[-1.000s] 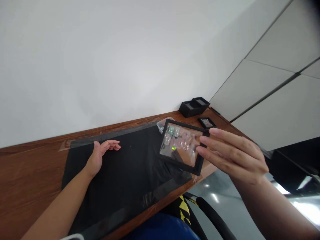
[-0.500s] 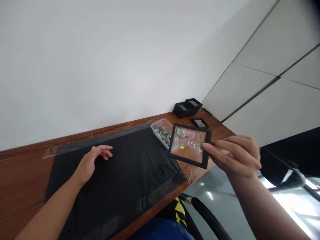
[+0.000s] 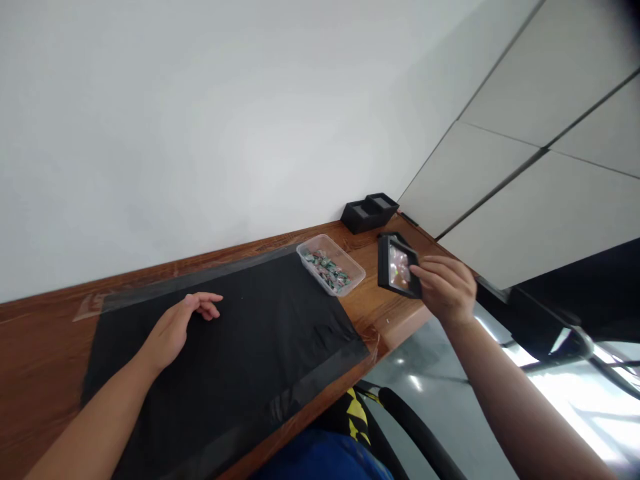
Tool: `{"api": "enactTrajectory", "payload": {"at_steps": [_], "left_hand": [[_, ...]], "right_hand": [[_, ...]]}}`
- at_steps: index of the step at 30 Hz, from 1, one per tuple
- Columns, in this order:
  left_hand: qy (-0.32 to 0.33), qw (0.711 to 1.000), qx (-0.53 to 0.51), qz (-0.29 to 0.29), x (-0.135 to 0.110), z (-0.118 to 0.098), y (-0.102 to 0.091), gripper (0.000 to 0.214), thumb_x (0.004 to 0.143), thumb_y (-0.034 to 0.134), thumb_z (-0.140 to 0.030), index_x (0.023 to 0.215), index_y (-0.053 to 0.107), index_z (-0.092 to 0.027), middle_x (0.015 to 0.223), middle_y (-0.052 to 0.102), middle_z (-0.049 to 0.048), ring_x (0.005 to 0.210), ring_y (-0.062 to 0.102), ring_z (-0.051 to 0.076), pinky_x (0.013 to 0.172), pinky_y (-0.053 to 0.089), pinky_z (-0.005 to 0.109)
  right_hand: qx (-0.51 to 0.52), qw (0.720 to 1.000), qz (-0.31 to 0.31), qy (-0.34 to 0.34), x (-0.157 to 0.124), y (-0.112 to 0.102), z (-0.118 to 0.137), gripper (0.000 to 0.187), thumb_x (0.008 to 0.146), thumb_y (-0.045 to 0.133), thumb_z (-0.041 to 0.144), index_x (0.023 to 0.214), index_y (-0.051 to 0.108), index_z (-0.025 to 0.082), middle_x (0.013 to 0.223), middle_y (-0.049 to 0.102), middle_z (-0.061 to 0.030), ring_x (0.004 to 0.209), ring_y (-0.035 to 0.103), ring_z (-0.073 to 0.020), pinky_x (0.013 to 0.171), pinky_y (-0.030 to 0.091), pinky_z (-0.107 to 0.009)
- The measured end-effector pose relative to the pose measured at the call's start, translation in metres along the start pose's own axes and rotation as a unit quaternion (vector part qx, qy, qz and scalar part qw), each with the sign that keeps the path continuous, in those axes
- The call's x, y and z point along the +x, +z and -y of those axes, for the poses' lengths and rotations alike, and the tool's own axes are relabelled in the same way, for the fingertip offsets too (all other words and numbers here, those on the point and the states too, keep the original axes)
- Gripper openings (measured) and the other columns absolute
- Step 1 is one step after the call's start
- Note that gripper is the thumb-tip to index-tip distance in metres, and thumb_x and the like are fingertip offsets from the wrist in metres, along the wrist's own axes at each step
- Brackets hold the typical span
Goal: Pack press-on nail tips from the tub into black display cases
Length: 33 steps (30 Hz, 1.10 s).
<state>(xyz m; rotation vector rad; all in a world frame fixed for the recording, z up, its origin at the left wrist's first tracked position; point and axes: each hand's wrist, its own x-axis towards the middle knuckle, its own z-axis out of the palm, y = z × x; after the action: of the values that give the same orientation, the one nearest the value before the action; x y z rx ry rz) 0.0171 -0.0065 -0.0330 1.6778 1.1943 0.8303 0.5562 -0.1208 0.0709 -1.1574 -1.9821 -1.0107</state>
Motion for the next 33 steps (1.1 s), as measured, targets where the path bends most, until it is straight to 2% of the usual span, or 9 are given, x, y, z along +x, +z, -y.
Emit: {"api": "enactTrajectory", "payload": {"at_steps": [3,5,8,11,15,19,27,33], "left_hand": [[0.003,1.0,0.008,0.005,0.0,-0.001,0.0,0.058,0.103,0.031,-0.06,0.112,0.072,-0.019,0.09,0.073,0.0077,0.089,0.064,0.026,0.091,0.049,0.041],[0.005,1.0,0.009,0.003,0.0,-0.002,0.0,0.058,0.103,0.032,-0.061,0.112,0.072,-0.02,0.09,0.073,0.0075,0.089,0.065,0.026,0.091,0.049,0.041],[0.003,1.0,0.009,0.002,0.0,-0.002,0.001,0.061,0.102,0.03,-0.063,0.112,0.072,-0.02,0.091,0.073,0.0081,0.09,0.065,0.027,0.091,0.049,0.041],[0.0,0.999,0.039,0.008,-0.001,-0.003,0.0,0.063,0.101,0.029,-0.067,0.107,0.074,-0.023,0.083,0.07,0.0054,0.089,0.064,0.027,0.093,0.048,0.041],[-0.009,0.997,0.076,0.004,-0.001,-0.004,-0.001,0.065,0.1,0.028,-0.07,0.098,0.076,-0.026,0.065,0.059,0.0011,0.077,0.061,0.025,0.089,0.048,0.04],[-0.019,0.996,0.085,0.004,-0.002,-0.007,-0.001,0.068,0.099,0.027,-0.072,0.094,0.077,-0.026,0.064,0.059,0.0013,0.076,0.062,0.025,0.086,0.048,0.039],[0.006,0.991,0.134,0.01,-0.003,-0.011,0.0,0.069,0.099,0.026,-0.069,0.1,0.077,-0.024,0.066,0.062,0.0016,0.073,0.063,0.024,0.077,0.051,0.035],[0.015,0.989,0.143,0.013,-0.003,-0.008,0.001,0.064,0.099,0.029,-0.067,0.102,0.076,-0.024,0.066,0.062,0.0008,0.07,0.062,0.022,0.07,0.05,0.032]], "right_hand": [[-0.047,0.991,0.115,0.046,-0.05,0.015,-0.015,0.018,0.093,0.061,0.018,0.099,0.077,0.025,0.089,0.079,-0.0017,0.091,0.072,-0.0184,0.081,0.053,-0.03],[-0.068,0.972,0.202,0.094,-0.08,0.017,-0.025,0.022,0.096,0.057,0.023,0.101,0.079,0.026,0.091,0.08,-0.0027,0.092,0.071,-0.0194,0.08,0.051,-0.03],[-0.101,0.936,0.276,0.193,-0.111,0.013,-0.036,0.027,0.096,0.054,0.028,0.101,0.08,0.025,0.089,0.08,-0.006,0.091,0.069,-0.0228,0.084,0.048,-0.034],[-0.149,0.902,0.31,0.262,-0.124,0.009,-0.042,0.026,0.093,0.053,0.028,0.1,0.079,0.026,0.089,0.079,-0.0066,0.094,0.067,-0.0256,0.098,0.041,-0.04],[-0.203,0.878,0.299,0.314,-0.121,0.013,-0.052,0.028,0.092,0.051,0.032,0.101,0.077,0.023,0.087,0.077,-0.0103,0.096,0.063,-0.029,0.101,0.034,-0.044],[-0.227,0.861,0.297,0.344,-0.107,0.03,-0.071,0.034,0.093,0.051,0.039,0.107,0.074,0.018,0.08,0.073,-0.0113,0.09,0.062,-0.0295,0.1,0.032,-0.045],[-0.186,0.844,0.398,0.309,-0.077,0.076,-0.097,0.03,0.095,0.055,0.039,0.108,0.071,0.017,0.089,0.075,-0.0142,0.087,0.064,-0.0266,0.09,0.034,-0.04],[-0.183,0.824,0.406,0.351,-0.066,0.098,-0.1,0.035,0.093,0.057,0.037,0.118,0.068,0.016,0.093,0.076,-0.0164,0.085,0.069,-0.0297,0.079,0.041,-0.038]]}}
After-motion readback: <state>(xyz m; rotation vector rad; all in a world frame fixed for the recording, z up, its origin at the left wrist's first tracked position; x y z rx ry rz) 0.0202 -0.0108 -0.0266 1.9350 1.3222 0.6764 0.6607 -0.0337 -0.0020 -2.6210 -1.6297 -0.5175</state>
